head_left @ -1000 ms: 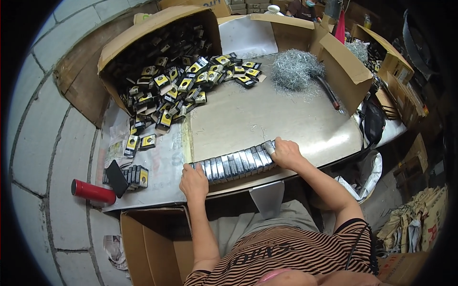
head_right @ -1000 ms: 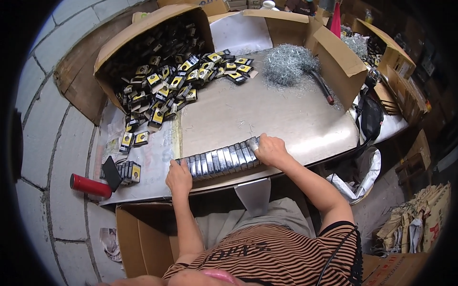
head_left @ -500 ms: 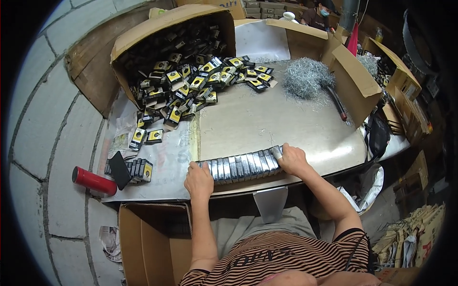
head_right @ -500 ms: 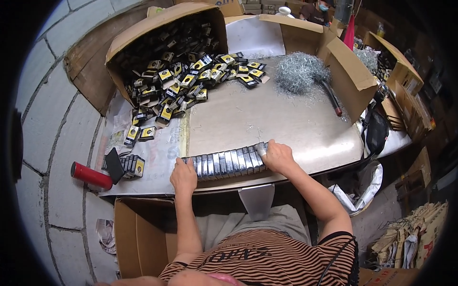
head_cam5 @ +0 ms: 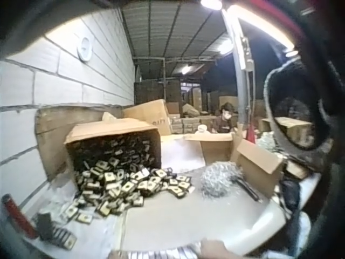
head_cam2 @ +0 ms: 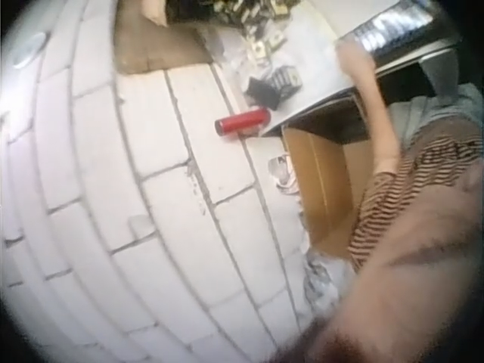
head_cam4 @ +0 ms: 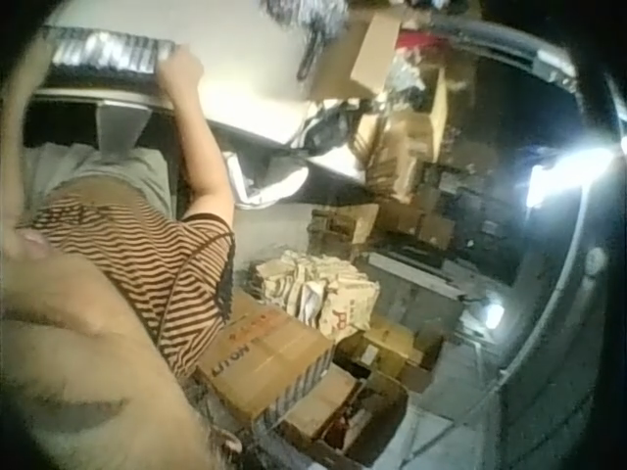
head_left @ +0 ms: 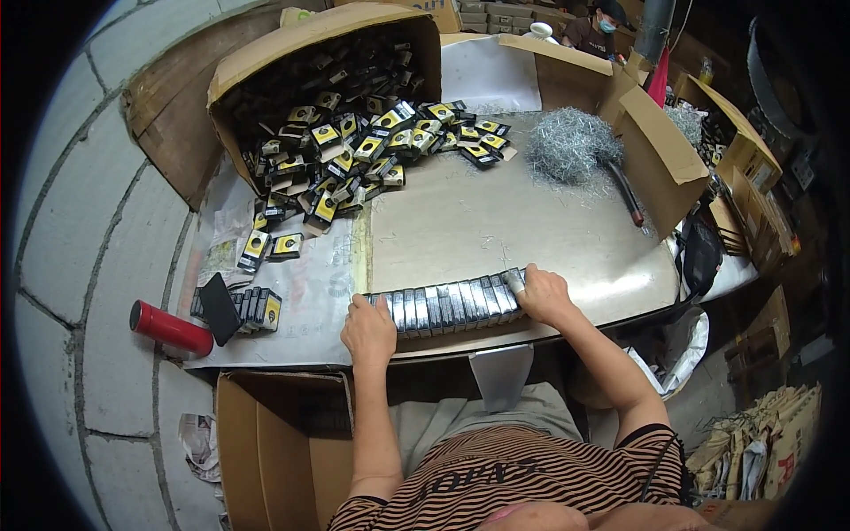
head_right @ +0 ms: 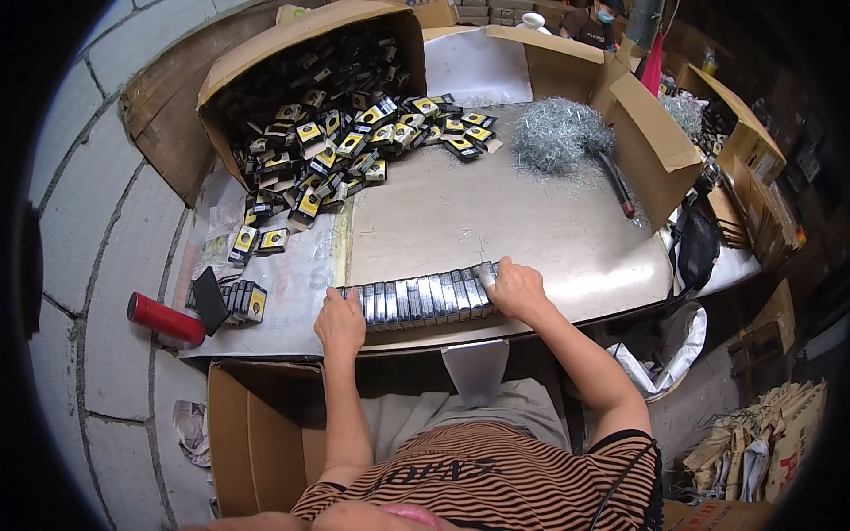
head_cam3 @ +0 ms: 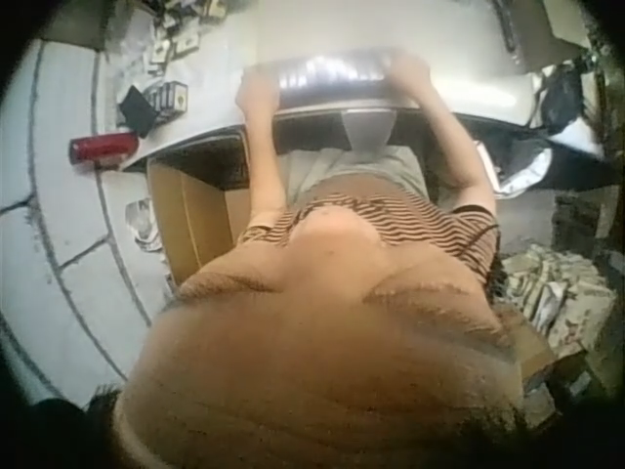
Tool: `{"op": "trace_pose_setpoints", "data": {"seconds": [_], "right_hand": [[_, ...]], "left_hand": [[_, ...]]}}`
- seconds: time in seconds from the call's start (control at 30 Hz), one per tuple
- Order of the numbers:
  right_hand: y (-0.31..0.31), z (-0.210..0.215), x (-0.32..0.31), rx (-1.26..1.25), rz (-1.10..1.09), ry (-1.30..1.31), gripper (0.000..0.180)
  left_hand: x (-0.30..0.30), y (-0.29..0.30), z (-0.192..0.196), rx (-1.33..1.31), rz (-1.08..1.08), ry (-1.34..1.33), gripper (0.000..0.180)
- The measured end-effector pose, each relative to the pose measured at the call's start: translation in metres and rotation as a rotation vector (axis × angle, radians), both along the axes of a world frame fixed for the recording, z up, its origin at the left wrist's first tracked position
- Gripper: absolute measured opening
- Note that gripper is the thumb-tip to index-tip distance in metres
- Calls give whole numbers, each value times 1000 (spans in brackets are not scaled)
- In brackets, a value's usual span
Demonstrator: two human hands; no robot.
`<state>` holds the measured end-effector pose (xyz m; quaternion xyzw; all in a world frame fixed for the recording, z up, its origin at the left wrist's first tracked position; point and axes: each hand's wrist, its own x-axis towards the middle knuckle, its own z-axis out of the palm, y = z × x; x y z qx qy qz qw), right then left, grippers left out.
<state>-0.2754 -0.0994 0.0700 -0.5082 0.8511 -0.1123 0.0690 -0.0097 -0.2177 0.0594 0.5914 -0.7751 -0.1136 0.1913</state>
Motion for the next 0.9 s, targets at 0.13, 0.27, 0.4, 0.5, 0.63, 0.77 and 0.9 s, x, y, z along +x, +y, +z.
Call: {"op": "trace_pose_setpoints", "data": {"seconds": [0.13, 0.27, 0.4, 0.5, 0.63, 0.77, 0.9], "right_hand": [[-1, -3, -2, 0, 10, 18, 57], [-1, -1, -2, -9, 5, 8, 57], [-1, -3, -6, -24, 8, 26, 56], [0, -1, -4, -17, 4, 30, 55], [1, -5, 1, -11, 12, 14, 57], [1, 4, 1, 42, 12, -6, 52], [0, 9, 1, 35, -9, -22, 54]], "left_hand": [[-1, 0, 0, -7, -4, 12, 35], [-1, -1, -1, -3, -1, 13, 35], [-3, -1, 3, -7, -11, 20, 35], [0, -1, 1, 22, -10, 20, 35], [4, 1, 0, 16, 20, 8, 35], [0, 1, -1, 14, 22, 9, 35], [-1, 0, 0, 3, 17, 22, 34]]}}
